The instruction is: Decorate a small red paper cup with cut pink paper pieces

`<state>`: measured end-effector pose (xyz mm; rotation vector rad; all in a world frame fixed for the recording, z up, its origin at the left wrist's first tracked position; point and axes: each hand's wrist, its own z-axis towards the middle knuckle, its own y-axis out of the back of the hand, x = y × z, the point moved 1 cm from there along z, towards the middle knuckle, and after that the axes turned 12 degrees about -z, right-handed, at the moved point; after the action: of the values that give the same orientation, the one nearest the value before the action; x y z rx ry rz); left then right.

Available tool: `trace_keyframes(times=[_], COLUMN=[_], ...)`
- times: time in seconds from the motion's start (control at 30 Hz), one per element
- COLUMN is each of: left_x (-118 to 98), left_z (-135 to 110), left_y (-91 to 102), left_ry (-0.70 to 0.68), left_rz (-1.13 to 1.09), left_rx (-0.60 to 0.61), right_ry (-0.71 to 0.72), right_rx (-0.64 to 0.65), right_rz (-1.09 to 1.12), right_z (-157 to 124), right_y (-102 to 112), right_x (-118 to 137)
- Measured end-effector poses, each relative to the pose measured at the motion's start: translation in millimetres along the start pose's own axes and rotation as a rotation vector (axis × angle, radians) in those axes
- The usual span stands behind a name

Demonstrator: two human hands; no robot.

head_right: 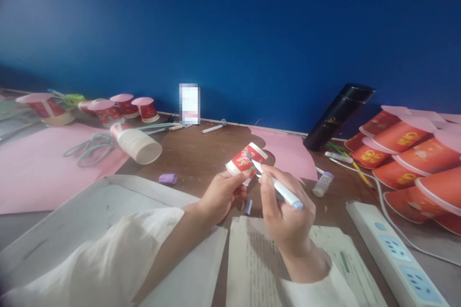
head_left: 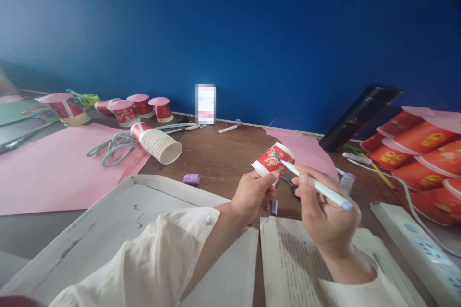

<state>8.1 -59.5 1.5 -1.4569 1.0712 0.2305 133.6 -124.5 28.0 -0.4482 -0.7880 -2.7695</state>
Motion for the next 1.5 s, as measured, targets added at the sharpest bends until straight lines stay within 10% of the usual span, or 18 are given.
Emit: trace_keyframes(times=[1.5], left_x=[-1], left_z=[4], left_y=[1.9], left_ry=[0.071], left_rz=[-0.082], left_rx=[0.037], right_ry=[-0.053], right_rx=[-0.063], right_rz=[-0.078], right_z=[4], right_y=[-2], right_x=[-8])
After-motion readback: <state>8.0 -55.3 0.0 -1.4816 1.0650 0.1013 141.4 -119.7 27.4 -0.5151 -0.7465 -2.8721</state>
